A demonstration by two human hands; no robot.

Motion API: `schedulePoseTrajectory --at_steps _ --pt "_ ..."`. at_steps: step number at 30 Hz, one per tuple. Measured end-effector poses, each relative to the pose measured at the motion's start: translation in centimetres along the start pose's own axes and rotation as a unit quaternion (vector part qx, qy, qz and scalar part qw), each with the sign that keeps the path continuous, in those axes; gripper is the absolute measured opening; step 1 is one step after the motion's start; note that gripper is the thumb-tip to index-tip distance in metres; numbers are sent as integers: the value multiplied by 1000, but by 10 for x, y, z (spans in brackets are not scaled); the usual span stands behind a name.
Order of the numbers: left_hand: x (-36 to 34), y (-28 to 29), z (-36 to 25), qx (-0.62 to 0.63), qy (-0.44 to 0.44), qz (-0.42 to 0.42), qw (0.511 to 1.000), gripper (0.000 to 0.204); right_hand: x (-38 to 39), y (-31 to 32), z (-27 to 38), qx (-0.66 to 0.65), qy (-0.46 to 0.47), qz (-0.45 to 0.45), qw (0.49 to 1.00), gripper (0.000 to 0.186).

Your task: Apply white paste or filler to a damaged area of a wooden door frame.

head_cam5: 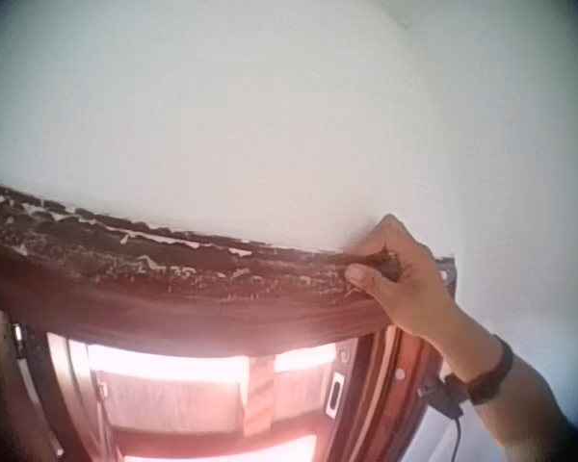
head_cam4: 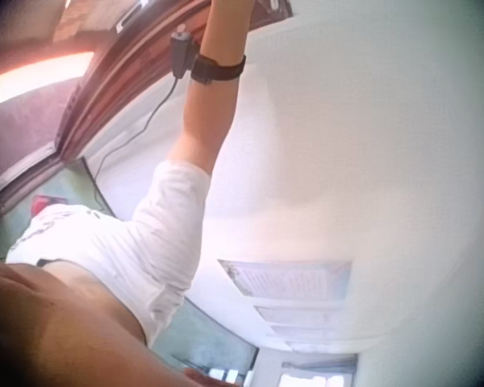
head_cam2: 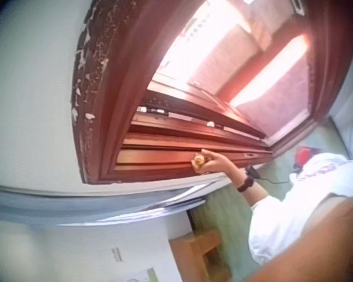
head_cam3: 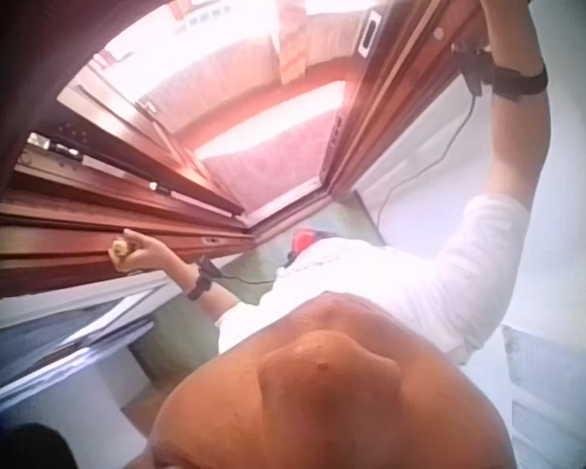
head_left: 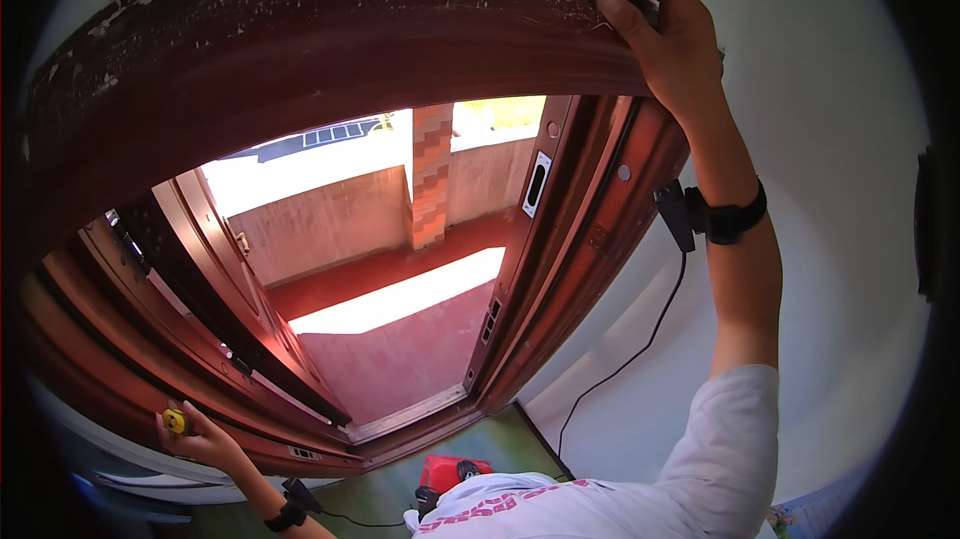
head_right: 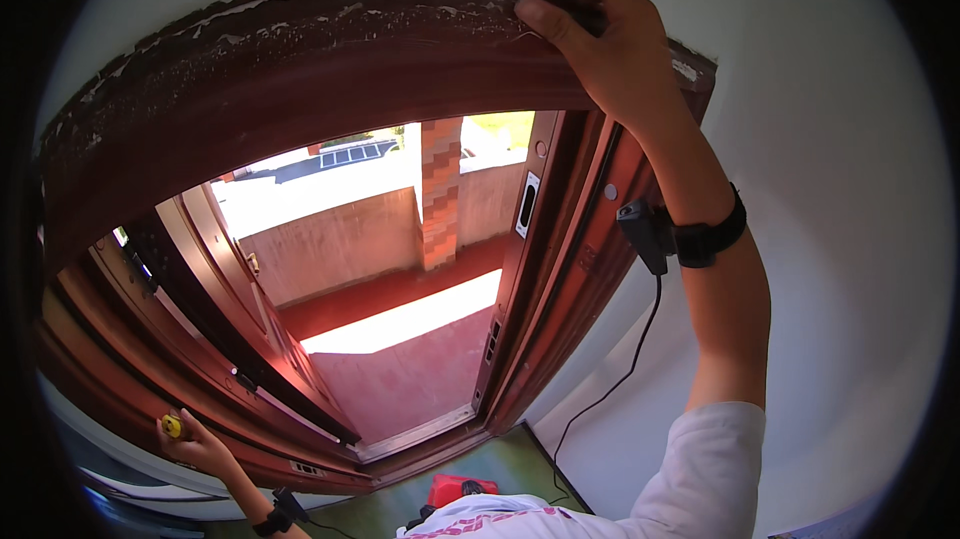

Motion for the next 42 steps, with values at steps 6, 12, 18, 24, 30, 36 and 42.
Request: schedulePoseTrajectory --at_steps 6,12,18,24,30,36,42 --pt "13 7 9 -37 -21 -34 999 76 -2 -15 -6 142 92 -137 976 18" --pt "10 15 18 -182 -79 -62 978 103 -1 0 -14 50 -15 -39 998 36" --pt "10 8 13 -209 -96 -59 971 111 2 -12 -10 -31 -52 -94 994 17" --pt "0 12 50 -252 -86 -64 962 115 2 -3 -17 38 -30 -56 997 40" --pt "-2 6 71 -217 -50 -28 974 114 4 -4 -6 64 25 -97 993 38" --pt "-8 6 63 -283 -27 -17 959 104 7 -8 -8 106 33 -149 983 24" --pt "-2 3 61 -275 22 0 961 109 1 -1 -6 112 73 -179 975 12"
Point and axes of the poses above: each hand's wrist, its own x-axis away from the middle knuckle, its own y-axis out of the back of the hand, z = x × y, the point moved 6 cm from there along -x, towards the middle knuckle, and after that the axes turned 7 degrees about -z, right-handed, at the moved point
